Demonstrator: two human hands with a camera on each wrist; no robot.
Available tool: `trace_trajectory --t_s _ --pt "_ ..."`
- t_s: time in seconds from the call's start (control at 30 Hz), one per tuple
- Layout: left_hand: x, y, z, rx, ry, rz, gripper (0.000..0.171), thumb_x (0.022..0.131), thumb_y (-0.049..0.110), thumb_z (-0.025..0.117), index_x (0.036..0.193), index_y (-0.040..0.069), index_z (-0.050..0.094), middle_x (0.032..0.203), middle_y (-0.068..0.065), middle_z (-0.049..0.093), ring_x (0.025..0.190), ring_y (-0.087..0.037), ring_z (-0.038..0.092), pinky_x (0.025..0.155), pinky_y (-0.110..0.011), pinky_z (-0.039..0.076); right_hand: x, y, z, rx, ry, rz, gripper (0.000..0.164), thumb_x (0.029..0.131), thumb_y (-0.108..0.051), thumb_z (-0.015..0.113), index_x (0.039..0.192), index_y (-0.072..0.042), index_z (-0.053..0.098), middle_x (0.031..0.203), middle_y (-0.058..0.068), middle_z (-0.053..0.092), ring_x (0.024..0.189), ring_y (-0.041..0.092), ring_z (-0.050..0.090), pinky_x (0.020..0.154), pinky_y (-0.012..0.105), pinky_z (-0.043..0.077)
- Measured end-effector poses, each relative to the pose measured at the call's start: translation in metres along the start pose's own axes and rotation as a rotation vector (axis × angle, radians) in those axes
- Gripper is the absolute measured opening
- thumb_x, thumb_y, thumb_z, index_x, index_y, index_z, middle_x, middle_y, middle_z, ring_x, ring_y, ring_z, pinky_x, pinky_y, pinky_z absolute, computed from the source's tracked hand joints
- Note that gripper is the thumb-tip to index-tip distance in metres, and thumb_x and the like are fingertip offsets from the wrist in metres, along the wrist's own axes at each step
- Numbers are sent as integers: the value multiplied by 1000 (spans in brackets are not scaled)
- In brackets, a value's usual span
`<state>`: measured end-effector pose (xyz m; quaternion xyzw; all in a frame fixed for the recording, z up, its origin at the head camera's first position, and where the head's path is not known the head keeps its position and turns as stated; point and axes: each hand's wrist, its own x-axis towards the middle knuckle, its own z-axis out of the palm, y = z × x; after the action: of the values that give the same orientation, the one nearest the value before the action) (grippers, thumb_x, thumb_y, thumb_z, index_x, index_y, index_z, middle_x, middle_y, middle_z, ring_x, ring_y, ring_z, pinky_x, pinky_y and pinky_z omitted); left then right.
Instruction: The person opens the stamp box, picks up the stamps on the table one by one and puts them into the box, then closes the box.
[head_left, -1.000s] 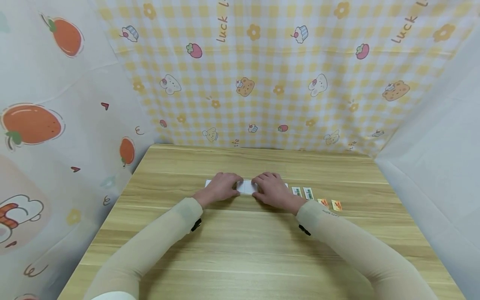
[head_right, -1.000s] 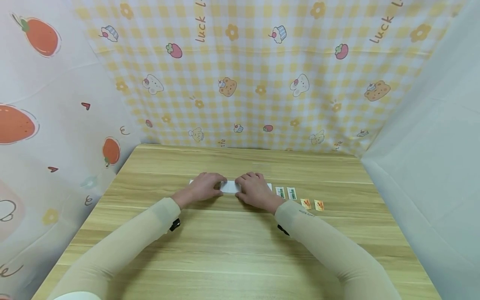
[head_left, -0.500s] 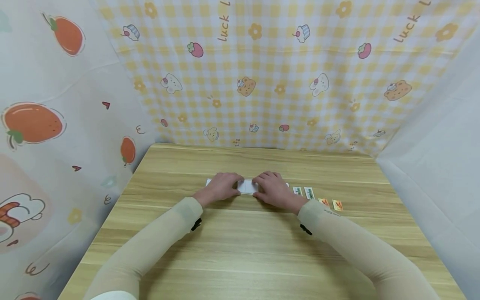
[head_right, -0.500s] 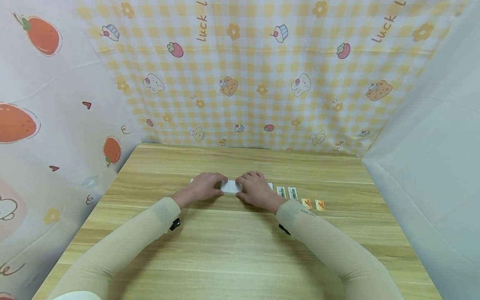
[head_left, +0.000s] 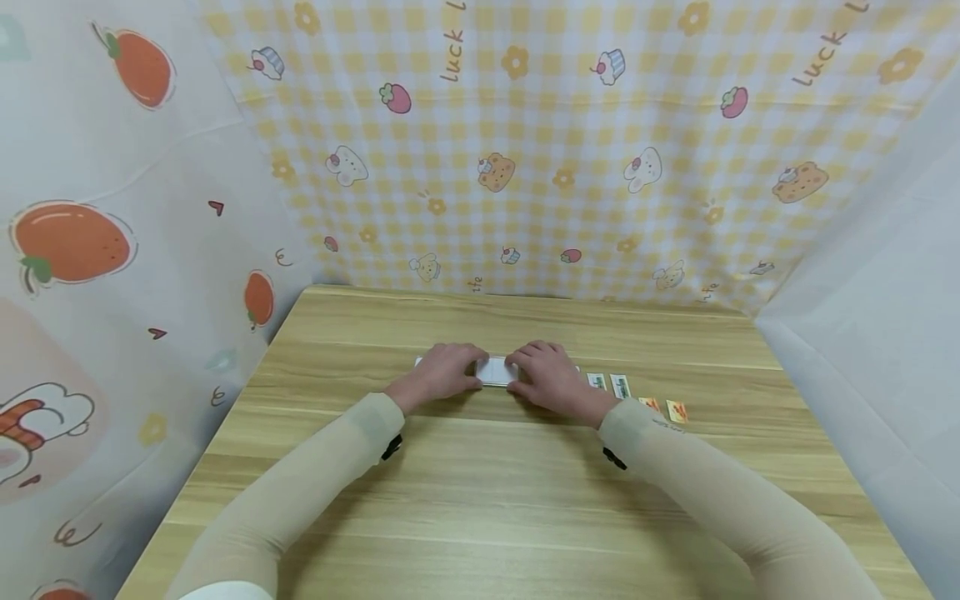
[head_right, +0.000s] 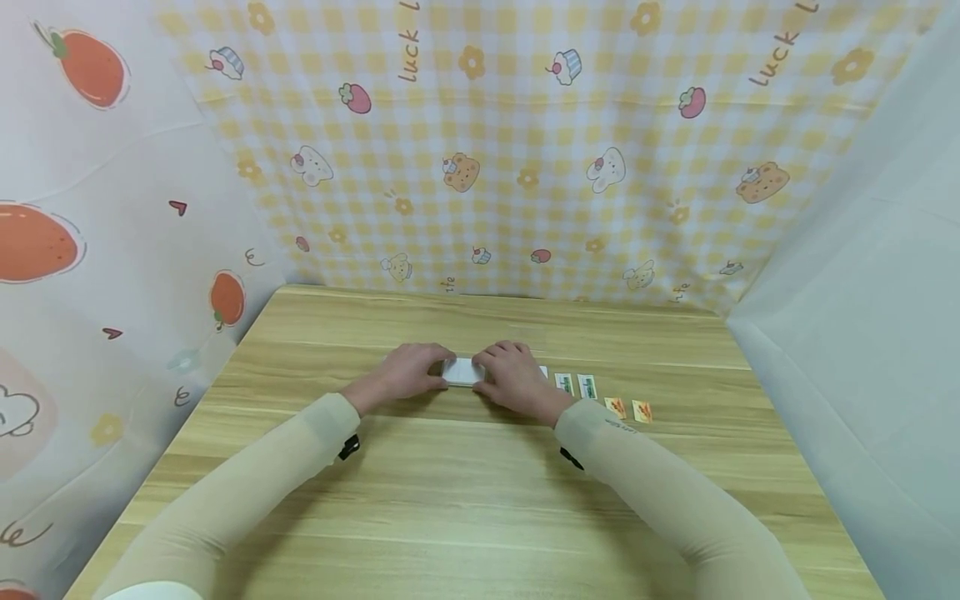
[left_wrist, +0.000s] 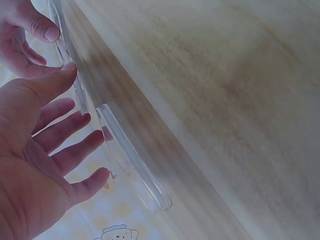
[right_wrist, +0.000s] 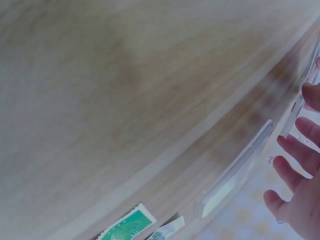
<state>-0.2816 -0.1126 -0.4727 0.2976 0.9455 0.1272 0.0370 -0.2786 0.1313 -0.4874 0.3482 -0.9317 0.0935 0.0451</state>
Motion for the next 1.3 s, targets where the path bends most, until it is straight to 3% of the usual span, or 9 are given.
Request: trace_trajectory --t_s 0.27,0.63,0.87,1.3 --pt "-1 0 -3 -11 -19 14 50 91 32 77 137 16 62 133 -1 64 109 -16 62 89 -34 50 0 -1 -2 4 6 -9 43 92 -47 72 125 -19 68 127 0 65 124 25 51 106 53 35" --pt "-1 2 -1 -3 -46 18 60 90 33 78 143 17 57 135 -6 60 111 -19 60 90 -37 49 1 -2 -2 18 18 -34 48 91 -45 74 129 -16 67 128 2 64 123 25 51 106 51 36" --pt "3 5 1 -48 -35 21 68 87 29 81 147 15 53 132 -10 60 108 -22 59 87 -38 50 1 -1 0 27 26 -38 51 90 -43 76 131 -16 65 127 2 63 118 23 53 100 48 42" --pt "7 3 0 -50 -55 0 66 84 30 81 143 12 56 130 -5 60 108 -20 55 86 -34 48 2 -2 1 37 43 -63 51 88 -39 79 131 -14 65 125 2 62 113 23 54 97 47 44"
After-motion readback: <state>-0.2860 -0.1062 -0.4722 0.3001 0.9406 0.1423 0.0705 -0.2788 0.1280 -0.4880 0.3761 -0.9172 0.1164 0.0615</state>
